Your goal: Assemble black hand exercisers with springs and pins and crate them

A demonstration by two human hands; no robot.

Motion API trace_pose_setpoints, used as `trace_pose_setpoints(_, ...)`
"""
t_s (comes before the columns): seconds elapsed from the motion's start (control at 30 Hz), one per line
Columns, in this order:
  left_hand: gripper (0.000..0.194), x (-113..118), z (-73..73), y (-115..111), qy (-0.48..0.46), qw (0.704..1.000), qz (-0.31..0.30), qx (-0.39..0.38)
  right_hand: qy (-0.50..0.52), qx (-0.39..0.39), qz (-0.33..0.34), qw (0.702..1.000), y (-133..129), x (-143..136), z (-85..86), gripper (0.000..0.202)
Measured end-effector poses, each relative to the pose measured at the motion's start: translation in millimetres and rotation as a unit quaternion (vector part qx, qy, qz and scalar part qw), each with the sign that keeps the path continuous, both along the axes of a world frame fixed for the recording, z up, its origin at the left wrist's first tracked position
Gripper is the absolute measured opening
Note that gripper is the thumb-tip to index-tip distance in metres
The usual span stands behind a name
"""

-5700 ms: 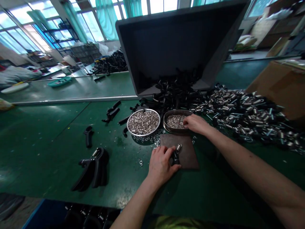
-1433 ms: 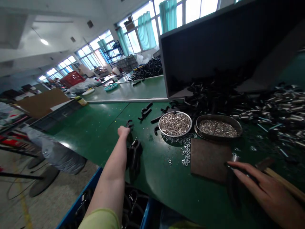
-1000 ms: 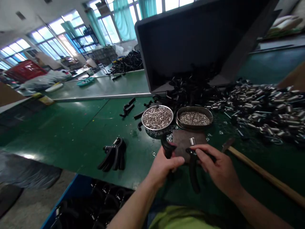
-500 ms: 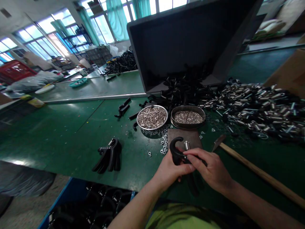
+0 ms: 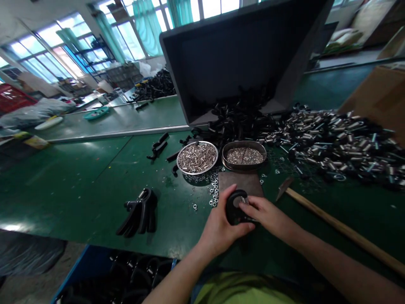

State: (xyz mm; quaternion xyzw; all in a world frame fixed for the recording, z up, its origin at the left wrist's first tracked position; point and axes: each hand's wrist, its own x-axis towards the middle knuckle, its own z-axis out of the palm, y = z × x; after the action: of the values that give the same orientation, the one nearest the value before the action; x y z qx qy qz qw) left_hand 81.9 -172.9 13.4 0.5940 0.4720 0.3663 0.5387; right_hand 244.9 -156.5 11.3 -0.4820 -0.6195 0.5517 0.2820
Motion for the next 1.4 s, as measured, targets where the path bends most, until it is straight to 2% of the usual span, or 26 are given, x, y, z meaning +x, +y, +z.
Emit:
trace_pose_setpoints(0.07,0.086,2.1,-6.0,-3.6,-0.029,0.999,0.026,-0.008,-0.046,0.046,-0.044,0.997,-1.6,-5.2,2.8,0.031)
trace_pose_setpoints(0.13,0.085,1.3,-10.6,-6.2,-0.04,0.999,0.035,-0.005,-0.109,0.093,-0.058,0.988,-5.5,-8.5,5.6,0.027)
trace_pose_setpoints(0.3,0.08,-7.1,-13.2,-4.0,0.025,0.999,-0.028,0.034,-0.207,0.154,-0.006,0.966,-11.8,-10.8,9.4,0.02)
trace_pose_setpoints(0.43,0.08,-3.7,-16.7,7.7,0.041,0.998,-0.038,0.039,-0.265,0.175,0.032,0.948,1.8,-5.2,9.7,0.027)
trace_pose_setpoints(0.53,0.073,-0.9,-20.3,28.6,0.094,0.994,-0.039,0.048,-0.372,0.16,0.076,0.911,26.8,3.1,12.2,0.034)
trace_pose_setpoints(0.6,0.057,-5.7,-20.9,50.7,0.167,0.98,-0.015,0.103,-0.449,0.17,0.093,0.872,48.2,5.1,15.8,0.037)
trace_pose_setpoints(0.67,0.037,-17.3,-19.3,77.4,0.259,0.949,0.04,0.175,-0.48,0.217,0.085,0.846,71.0,-0.4,20.0,0.033)
trace_pose_setpoints(0.73,0.025,-32.7,-16.1,105.0,0.36,0.903,0.105,0.212,-0.47,0.274,0.073,0.836,93.7,-14.6,22.9,0.026)
trace_pose_setpoints(0.77,0.023,-40.2,-14.4,117.8,0.409,0.878,0.128,0.214,-0.462,0.296,0.072,0.833,104.6,-24.3,23.4,0.025)
trace_pose_setpoints(0.83,0.022,-52.0,-11.5,139.1,0.489,0.839,0.134,0.199,-0.448,0.325,0.076,0.829,125.3,-45.7,22.3,0.025)
trace_pose_setpoints(0.9,0.018,-57.7,-10.2,153.3,0.529,0.821,0.109,0.184,-0.441,0.34,0.081,0.827,143.5,-65.6,19.2,0.026)
trace_pose_setpoints(1.0,0.017,-58.0,-11.0,162.1,0.542,0.816,0.09,0.179,-0.441,0.34,0.083,0.826,163.5,-85.0,13.4,0.028)
trace_pose_setpoints(1.1,0.018,-57.4,-11.8,163.2,0.551,0.812,0.083,0.175,-0.438,0.332,0.082,0.832,172.7,-91.1,8.1,0.027)
trace_pose_setpoints(1.27,0.013,-59.3,-9.8,166.2,0.553,0.815,0.064,0.16,-0.405,0.333,0.058,0.849,172.9,-87.6,2.9,0.024)
trace_pose_setpoints(1.4,0.016,-56.6,-10.4,168.2,0.548,0.819,0.068,0.155,-0.353,0.331,0.024,0.875,167.5,-76.4,8.4,0.021)
